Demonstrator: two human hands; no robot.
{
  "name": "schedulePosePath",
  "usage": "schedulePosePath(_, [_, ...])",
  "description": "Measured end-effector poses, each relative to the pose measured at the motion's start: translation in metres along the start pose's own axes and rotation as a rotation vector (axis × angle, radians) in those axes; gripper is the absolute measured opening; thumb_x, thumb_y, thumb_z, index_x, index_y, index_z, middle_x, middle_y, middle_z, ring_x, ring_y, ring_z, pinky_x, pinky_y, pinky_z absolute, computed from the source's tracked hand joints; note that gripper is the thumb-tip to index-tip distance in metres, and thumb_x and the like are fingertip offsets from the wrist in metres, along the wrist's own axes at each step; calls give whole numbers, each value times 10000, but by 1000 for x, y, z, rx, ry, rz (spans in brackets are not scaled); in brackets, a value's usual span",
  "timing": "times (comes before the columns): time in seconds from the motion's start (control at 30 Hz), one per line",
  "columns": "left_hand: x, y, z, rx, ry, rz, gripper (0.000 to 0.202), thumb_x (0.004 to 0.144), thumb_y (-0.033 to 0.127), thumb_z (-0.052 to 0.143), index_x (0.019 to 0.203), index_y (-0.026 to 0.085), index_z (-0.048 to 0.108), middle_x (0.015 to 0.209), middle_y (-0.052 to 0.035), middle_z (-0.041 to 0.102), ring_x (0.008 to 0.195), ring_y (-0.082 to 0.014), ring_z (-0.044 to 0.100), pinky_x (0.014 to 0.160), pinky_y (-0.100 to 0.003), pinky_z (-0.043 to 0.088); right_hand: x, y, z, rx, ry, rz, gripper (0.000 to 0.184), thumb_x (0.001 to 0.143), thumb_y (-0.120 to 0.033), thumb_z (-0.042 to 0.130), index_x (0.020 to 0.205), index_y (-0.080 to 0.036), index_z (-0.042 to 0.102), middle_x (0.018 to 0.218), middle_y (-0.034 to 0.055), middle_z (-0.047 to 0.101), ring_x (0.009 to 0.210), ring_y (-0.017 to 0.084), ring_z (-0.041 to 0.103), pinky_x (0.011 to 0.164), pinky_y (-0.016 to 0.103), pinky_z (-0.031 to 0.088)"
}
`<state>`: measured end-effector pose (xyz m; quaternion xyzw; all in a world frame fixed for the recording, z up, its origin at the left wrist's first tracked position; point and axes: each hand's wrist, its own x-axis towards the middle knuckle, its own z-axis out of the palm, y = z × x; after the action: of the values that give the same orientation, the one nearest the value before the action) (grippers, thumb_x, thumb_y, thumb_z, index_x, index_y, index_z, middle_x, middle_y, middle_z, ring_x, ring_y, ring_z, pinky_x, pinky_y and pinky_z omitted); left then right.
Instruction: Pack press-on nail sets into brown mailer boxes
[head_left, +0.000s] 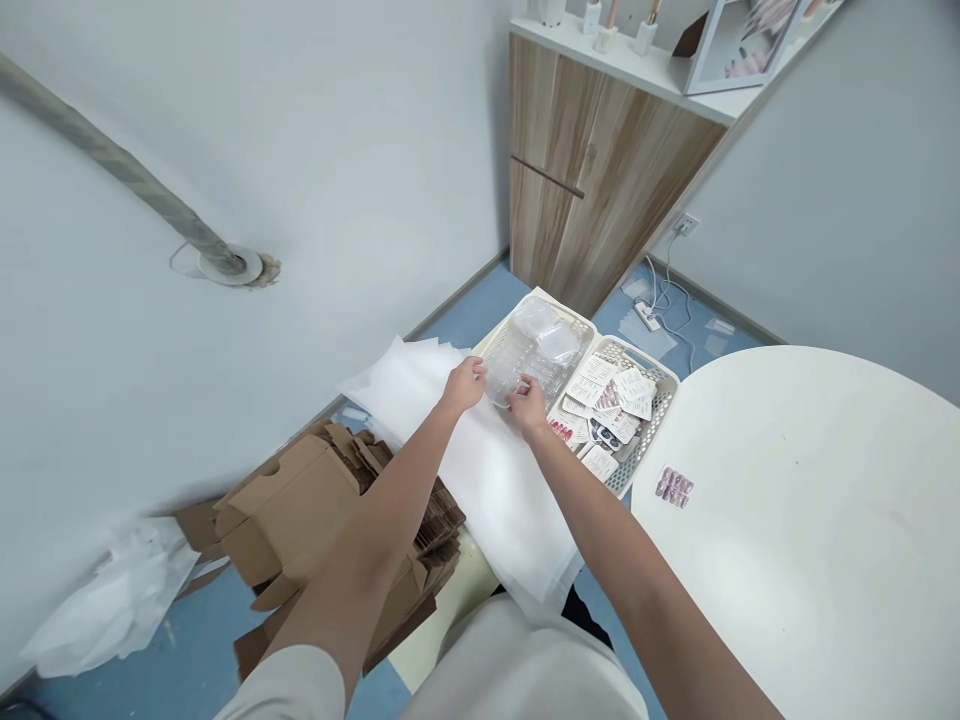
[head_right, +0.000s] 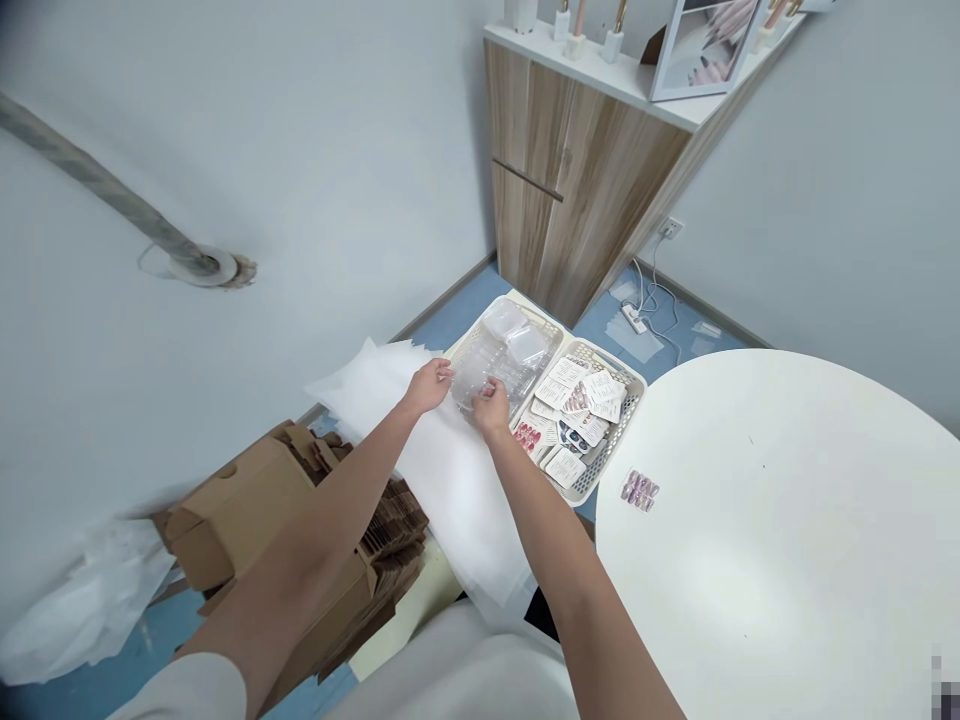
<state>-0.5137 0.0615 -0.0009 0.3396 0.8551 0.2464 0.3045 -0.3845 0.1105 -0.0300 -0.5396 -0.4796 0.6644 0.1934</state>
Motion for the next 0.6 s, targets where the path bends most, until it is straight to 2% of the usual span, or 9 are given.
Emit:
schedulePosePath(0.1, [-5, 10, 6, 19, 50, 87, 394, 733, 166, 507, 1124, 185, 467, 1087, -56, 581, 923, -169, 553, 839, -280, 403, -3, -3, -18, -20, 53, -90, 612, 599, -216, 541, 1183, -249, 364, 890, -1, 510, 625, 95, 496, 621, 258, 446])
schedulePosePath(0.27, [-21, 38, 23, -74, 52, 191, 496, 754, 252, 516, 1225, 181, 379, 1100, -82, 563, 994, -183, 518, 853, -296, 393, -29, -15, -53, 126, 5, -169, 677, 617, -249, 539, 1242, -302, 284, 955, 2, 487, 690, 103, 510, 642, 270, 455])
schedulePosePath(0.37, [-37, 57, 36, -216, -16, 231, 472, 754, 289, 519, 1197, 169, 412, 981, -70, 601, 876, -154, 568, 787, -266, 425, -52, -18, -76, 189, -2, -172, 694, 609, -263, 550, 1244, -326, 276, 944, -10, 483, 666, 95, 519, 610, 263, 463])
schedulePosePath(0.47, [-58, 74, 49, -341, -89, 212, 417, 716, 294, 558, 1106, 163, 490, 848, -40, 609, 705, -124, 584, 698, -249, 447, -77, -18, -106, 228, 27, -164, 670, 605, -262, 555, 1227, -320, 313, 933, -10, 494, 647, 94, 526, 598, 266, 465])
schedulePosePath(0.53, [-76, 86, 58, -427, -189, 188, 419, 690, 277, 583, 1084, 161, 501, 754, -11, 596, 613, -105, 569, 632, -239, 451, -95, -16, -131, 248, 44, -156, 629, 611, -259, 556, 1204, -298, 352, 909, -7, 519, 645, 98, 531, 609, 273, 461])
schedulePosePath(0.6, [-98, 98, 68, -518, -340, 174, 452, 668, 247, 602, 1094, 154, 485, 657, 20, 568, 549, -93, 550, 588, -234, 450, -115, -12, -160, 265, 66, -154, 588, 619, -262, 563, 1179, -273, 383, 889, -1, 552, 634, 102, 530, 617, 281, 455])
